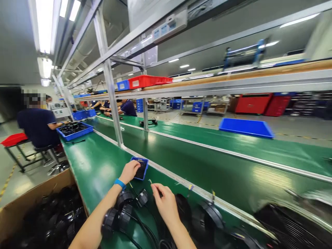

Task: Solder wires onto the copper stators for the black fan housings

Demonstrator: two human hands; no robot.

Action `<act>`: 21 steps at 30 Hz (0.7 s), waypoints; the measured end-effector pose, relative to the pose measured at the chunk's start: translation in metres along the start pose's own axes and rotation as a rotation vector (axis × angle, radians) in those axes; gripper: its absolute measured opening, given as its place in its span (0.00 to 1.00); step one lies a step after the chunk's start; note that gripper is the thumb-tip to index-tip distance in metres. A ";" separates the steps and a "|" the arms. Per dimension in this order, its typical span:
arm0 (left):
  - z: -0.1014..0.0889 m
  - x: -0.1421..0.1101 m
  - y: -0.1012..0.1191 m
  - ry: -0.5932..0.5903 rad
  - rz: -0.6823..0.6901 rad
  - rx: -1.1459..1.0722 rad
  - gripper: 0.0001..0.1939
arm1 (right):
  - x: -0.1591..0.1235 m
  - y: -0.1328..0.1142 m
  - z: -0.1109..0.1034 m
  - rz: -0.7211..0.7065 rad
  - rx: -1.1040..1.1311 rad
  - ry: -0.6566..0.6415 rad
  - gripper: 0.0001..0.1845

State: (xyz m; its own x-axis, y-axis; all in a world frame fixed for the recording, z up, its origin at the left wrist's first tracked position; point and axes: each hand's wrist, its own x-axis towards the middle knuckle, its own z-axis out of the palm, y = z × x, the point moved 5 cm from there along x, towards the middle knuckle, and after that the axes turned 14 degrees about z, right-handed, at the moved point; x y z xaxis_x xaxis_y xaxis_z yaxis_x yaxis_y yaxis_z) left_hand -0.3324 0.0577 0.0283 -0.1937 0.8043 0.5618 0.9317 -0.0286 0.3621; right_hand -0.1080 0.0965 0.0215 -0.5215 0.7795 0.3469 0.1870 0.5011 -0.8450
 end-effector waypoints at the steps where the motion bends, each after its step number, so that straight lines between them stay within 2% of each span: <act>1: 0.000 0.001 -0.001 0.026 -0.009 -0.042 0.10 | -0.001 -0.003 -0.001 -0.010 -0.010 0.001 0.26; 6: -0.005 0.006 -0.009 0.105 -0.104 -0.230 0.17 | 0.000 -0.011 -0.004 -0.019 -0.066 0.023 0.24; 13: -0.018 0.016 -0.001 0.053 -0.254 -0.412 0.30 | -0.004 -0.012 -0.009 -0.011 -0.053 0.057 0.21; 17: -0.027 0.022 0.028 -0.004 -0.285 -0.473 0.30 | 0.000 -0.011 -0.012 0.004 0.002 0.077 0.21; 21: -0.020 0.012 0.084 -0.079 -0.242 -0.547 0.28 | 0.000 -0.011 -0.012 0.110 0.136 0.196 0.22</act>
State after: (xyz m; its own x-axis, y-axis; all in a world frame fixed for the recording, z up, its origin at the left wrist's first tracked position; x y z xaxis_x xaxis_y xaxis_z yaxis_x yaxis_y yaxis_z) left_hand -0.2625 0.0528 0.0808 -0.3379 0.8670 0.3662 0.5664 -0.1234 0.8148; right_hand -0.0998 0.0951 0.0359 -0.3302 0.8913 0.3108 0.1136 0.3644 -0.9243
